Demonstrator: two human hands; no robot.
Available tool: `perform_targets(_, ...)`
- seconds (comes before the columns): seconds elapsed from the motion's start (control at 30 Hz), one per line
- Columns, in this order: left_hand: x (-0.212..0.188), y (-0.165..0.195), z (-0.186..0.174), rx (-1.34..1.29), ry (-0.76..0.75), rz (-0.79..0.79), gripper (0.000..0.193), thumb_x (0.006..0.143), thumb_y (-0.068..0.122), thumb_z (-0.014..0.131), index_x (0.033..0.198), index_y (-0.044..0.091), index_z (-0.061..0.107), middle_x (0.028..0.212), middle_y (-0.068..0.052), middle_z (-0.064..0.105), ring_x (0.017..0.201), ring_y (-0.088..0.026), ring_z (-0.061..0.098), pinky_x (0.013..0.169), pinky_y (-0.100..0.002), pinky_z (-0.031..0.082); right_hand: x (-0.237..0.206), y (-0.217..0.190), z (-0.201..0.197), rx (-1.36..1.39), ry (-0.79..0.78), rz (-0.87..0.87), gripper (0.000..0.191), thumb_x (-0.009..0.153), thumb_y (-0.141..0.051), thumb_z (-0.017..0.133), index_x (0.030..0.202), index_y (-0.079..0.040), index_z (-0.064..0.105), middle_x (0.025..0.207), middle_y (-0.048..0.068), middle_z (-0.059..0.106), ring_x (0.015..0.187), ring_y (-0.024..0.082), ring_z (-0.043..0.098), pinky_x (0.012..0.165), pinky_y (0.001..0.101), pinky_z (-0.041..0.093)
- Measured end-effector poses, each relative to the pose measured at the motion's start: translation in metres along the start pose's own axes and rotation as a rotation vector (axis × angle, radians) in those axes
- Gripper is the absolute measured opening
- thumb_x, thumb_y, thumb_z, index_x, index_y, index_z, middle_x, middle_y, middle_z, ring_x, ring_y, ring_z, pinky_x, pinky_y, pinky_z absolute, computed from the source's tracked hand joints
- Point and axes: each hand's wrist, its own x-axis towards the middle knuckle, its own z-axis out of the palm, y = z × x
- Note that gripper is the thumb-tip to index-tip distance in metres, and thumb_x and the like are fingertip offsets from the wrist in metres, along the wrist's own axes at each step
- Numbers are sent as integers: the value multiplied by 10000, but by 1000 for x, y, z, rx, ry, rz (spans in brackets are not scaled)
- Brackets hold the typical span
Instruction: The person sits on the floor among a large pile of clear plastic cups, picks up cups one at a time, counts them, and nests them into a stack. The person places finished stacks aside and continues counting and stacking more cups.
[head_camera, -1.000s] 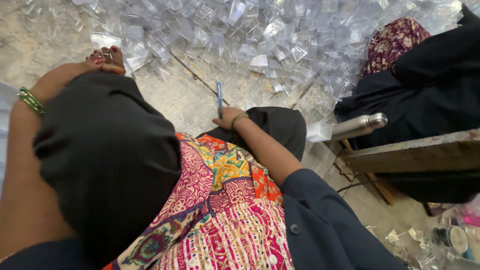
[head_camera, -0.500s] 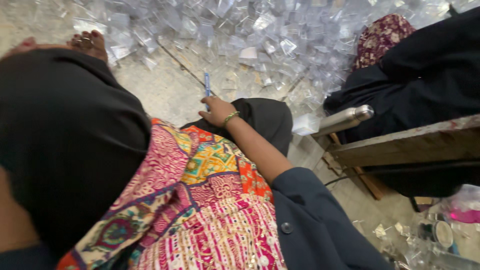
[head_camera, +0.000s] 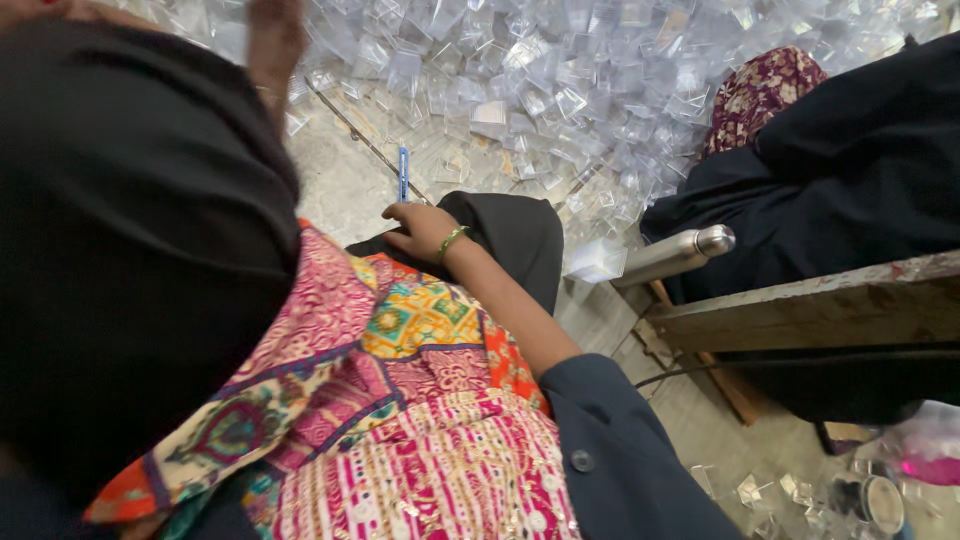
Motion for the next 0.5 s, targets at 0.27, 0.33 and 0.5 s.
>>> perform_targets(0.27,8,-17,-8,114,13,35,606,1014,501,515,1234,-43,665,1175,-173,691,1077,-269,648,984,-365,485,-84,-26,-45,162,319,-48,307,946,-214,706,1224,-88,675,1221,141,684,1176,323,662,1022,409,535)
perform_targets(0.33,11,-20,-12,139,15,45,618,1004,512,527,1228,-46,668,1172,-180,692,1076,-277,651,980,-370,488,-106,-37,-51,74,391,-50,305,911,-196,729,1193,-91,682,1324,154,633,1214,342,629,1014,409,519)
perform_targets(0.5,16,-27,-19,199,17,66,649,981,541,555,1213,-53,675,1164,-196,696,1074,-297,658,970,-382,497,-117,-56,-52,55,574,56,302,891,-169,765,1177,-102,692,1423,161,573,1290,359,597,1044,400,511)
